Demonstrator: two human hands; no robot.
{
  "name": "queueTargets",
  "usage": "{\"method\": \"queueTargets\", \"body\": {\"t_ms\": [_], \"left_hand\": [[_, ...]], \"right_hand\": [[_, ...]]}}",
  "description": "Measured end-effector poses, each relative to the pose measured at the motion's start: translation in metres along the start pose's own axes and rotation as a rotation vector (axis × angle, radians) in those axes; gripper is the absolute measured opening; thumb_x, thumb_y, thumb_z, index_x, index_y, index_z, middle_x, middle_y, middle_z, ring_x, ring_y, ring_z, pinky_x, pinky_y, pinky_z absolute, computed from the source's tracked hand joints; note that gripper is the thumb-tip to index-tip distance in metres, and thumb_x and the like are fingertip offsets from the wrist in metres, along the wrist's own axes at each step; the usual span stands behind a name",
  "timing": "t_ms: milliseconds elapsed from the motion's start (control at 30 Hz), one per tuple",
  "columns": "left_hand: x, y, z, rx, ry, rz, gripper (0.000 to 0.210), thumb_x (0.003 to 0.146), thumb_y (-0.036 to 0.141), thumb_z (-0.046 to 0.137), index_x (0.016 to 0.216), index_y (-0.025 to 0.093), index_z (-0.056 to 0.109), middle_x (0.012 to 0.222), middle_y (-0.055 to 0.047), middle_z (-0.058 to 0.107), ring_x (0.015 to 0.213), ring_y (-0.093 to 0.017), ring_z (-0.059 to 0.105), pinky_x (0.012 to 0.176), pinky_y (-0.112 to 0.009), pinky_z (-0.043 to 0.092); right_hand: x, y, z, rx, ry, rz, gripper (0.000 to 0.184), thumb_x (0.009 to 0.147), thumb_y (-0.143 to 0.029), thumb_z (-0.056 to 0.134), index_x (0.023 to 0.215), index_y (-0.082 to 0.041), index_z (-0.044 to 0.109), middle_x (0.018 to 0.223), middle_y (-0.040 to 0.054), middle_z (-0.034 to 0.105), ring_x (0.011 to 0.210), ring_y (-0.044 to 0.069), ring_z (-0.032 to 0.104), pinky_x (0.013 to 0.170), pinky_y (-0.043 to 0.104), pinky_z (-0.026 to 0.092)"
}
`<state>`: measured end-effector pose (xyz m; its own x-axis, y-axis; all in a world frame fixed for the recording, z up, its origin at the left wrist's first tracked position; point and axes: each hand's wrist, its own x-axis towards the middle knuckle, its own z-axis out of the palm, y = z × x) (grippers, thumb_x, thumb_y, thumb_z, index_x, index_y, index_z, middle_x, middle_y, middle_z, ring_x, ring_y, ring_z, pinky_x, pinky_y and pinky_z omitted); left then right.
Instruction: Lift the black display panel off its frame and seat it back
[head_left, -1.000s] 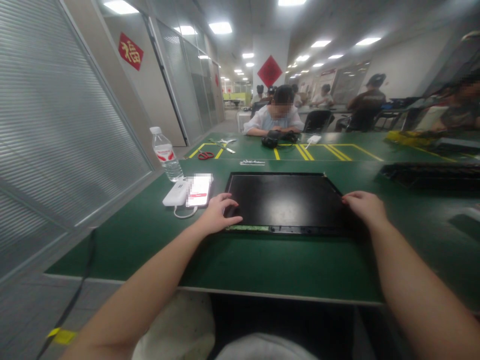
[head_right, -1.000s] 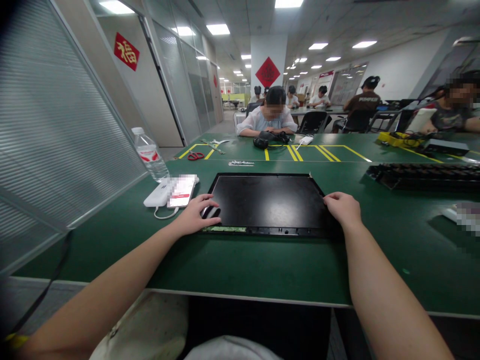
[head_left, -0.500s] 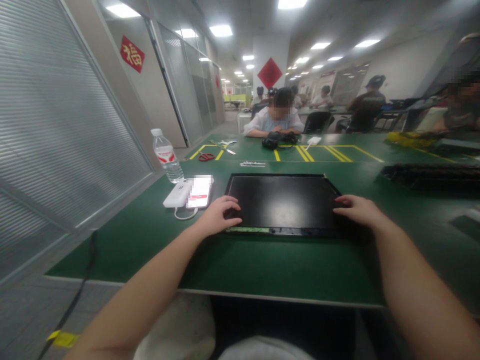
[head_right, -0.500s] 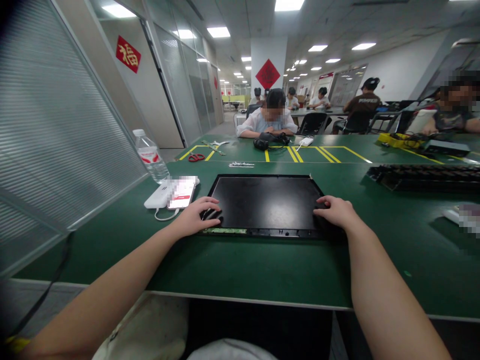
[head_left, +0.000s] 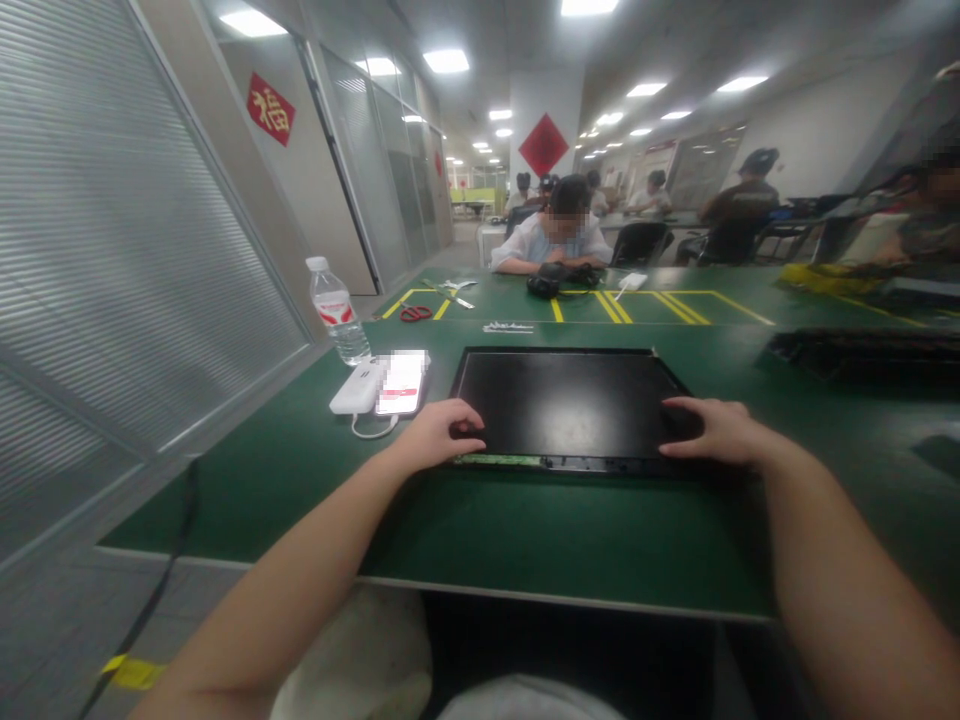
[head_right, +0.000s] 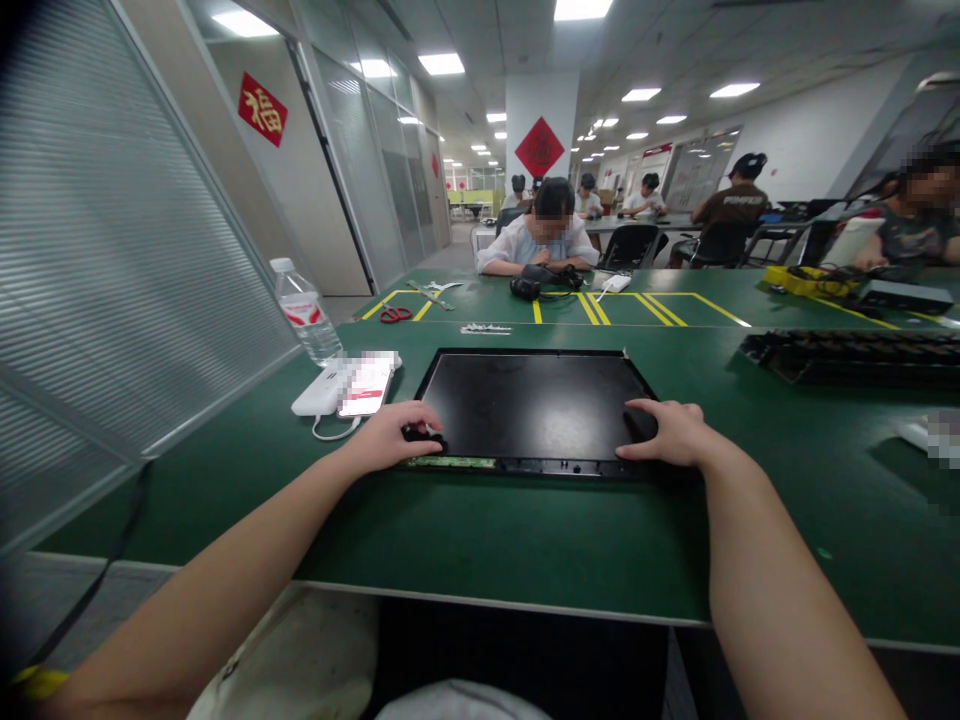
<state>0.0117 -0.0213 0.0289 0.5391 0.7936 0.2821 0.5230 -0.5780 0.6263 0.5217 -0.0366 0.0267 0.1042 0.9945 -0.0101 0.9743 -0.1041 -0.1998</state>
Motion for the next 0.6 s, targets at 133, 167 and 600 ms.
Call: {"method": "queueTargets", "body": {"t_ms": [133, 167, 600], "left_hand": [[0.001, -0.001, -0.001, 0.017, -0.027, -0.013, 0.032, 0.085, 0.042, 0.092, 0.108, 0.021, 0.084, 0.091, -0.003, 0.076, 0.075, -0.019, 0.067, 0.075, -0.032, 0.055], [0.002, 0.000, -0.002, 0.027, -0.043, -0.024, 0.032, 0.085, 0.040, 0.092, 0.109, 0.020, 0.084, 0.090, -0.002, 0.076, 0.074, -0.018, 0.065, 0.073, -0.031, 0.054], [0.001, 0.009, -0.018, 0.168, -0.214, -0.051, 0.018, 0.093, 0.029, 0.089, 0.106, 0.019, 0.087, 0.088, -0.004, 0.083, 0.075, -0.018, 0.074, 0.072, -0.026, 0.052]], "right_hand": [[-0.002, 0.004, 0.000, -0.030, -0.039, -0.065, 0.108, 0.063, -0.076, 0.095, 0.158, -0.030, 0.074, 0.137, 0.0184, 0.080, 0.141, 0.052, 0.067, 0.123, 0.063, 0.049], [-0.003, 0.004, -0.001, -0.038, -0.054, -0.076, 0.111, 0.064, -0.078, 0.093, 0.162, -0.030, 0.071, 0.140, 0.0190, 0.080, 0.142, 0.052, 0.066, 0.124, 0.064, 0.049], [-0.010, 0.013, -0.012, 0.005, -0.162, -0.071, 0.118, 0.063, -0.072, 0.093, 0.170, -0.031, 0.064, 0.164, 0.0153, 0.069, 0.157, 0.053, 0.054, 0.130, 0.065, 0.047]]}}
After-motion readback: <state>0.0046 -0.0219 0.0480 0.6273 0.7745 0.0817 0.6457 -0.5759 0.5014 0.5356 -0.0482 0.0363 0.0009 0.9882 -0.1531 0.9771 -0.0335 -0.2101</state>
